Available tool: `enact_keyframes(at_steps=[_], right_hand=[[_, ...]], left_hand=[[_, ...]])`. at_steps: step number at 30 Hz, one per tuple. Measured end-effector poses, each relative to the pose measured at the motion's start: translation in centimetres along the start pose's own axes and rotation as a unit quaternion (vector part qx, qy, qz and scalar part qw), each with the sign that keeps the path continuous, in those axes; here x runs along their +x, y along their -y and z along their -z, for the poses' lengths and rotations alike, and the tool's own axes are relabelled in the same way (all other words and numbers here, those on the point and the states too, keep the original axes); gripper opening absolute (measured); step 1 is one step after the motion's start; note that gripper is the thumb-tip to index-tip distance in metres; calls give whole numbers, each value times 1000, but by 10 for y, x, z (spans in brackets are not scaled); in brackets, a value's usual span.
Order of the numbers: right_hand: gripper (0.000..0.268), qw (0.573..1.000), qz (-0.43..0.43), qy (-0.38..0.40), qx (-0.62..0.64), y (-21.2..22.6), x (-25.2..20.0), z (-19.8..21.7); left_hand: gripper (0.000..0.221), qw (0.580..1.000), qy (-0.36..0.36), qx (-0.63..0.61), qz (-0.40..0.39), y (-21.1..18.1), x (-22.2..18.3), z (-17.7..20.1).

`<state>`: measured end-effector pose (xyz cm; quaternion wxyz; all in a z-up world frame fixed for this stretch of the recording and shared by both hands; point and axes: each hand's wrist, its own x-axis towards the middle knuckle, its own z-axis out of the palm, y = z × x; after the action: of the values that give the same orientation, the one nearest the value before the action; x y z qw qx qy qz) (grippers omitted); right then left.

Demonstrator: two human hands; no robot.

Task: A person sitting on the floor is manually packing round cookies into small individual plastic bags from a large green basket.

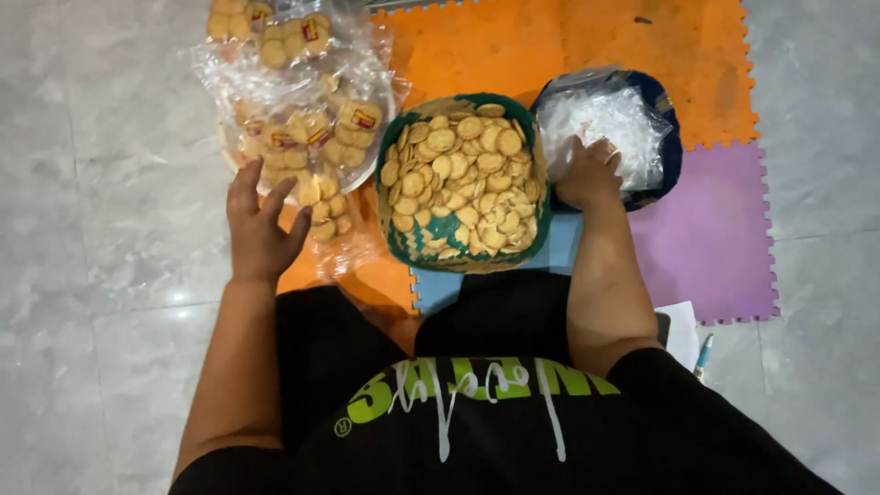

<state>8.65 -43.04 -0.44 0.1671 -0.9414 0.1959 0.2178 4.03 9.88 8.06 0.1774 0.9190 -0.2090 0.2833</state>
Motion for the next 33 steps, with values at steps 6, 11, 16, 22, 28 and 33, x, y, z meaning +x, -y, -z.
enact_keyframes(at_steps=[6,11,16,22,28,33], right_hand=[[82,998,43,-25,30,-2,-24,15],[89,998,47,-8,-41,-4,-21,7],[85,991,92,-7,-100,-12,-12,-3],[70,976,200,-61,-54,-33,9,-13],[81,989,136,-43,38,-22,0,-1],[74,986,138,-76,58,-35,27,-9]], left_hand=[[38,995,90,-38,14,-22,-55,-15],[42,978,207,32,-21,15,-79,-41],[65,912,401,55,-72,24,-75,-68],[53,878,457,114,-87,26,-77,-109],[49,851,499,144,-81,19,-66,-115],[38,819,568,76,17,12,-51,-90]])
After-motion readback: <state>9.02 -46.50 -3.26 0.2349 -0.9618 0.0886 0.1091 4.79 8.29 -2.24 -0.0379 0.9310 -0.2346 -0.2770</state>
